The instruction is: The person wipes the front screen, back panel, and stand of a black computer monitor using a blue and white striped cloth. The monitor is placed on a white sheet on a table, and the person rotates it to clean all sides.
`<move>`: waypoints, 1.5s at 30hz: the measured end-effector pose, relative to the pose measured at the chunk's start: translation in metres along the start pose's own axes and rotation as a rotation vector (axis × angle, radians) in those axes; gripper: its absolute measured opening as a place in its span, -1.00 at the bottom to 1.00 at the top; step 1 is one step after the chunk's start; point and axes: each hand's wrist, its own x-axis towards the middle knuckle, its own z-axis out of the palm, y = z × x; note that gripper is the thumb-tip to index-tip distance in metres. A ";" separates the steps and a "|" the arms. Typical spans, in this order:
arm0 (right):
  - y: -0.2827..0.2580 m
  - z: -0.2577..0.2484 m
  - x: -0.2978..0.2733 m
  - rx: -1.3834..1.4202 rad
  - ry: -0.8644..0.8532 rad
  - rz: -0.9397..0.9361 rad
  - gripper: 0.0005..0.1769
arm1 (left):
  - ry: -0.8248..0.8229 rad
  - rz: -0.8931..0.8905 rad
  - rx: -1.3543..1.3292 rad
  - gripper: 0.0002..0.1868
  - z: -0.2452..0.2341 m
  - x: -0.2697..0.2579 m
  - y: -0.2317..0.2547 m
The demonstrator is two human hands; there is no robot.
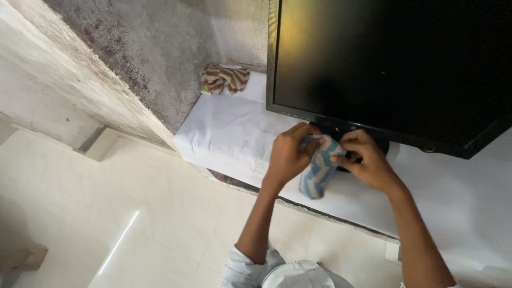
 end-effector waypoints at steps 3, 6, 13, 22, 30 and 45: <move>-0.013 -0.016 0.004 -0.134 0.002 0.179 -0.57 | -0.125 -0.124 -0.068 -0.83 -0.021 0.001 -0.016; -0.031 -0.027 0.011 -0.200 -0.024 -0.043 -0.70 | -0.304 -0.048 -0.237 -0.81 -0.039 0.002 -0.046; -0.077 -0.026 0.045 -0.156 -0.168 -0.049 -0.70 | -0.384 -0.046 -0.544 -0.76 -0.038 0.005 -0.114; -0.096 -0.010 0.061 -0.298 -0.078 0.071 -0.69 | -0.472 0.123 -0.547 -0.84 -0.031 0.008 -0.148; -0.113 0.000 0.060 -0.289 -0.149 0.253 -0.61 | -0.587 0.162 -0.562 -0.79 -0.055 0.022 -0.157; -0.118 0.010 0.070 -0.546 -0.017 0.284 -0.67 | -0.494 -0.042 -0.757 -0.81 -0.073 0.035 -0.172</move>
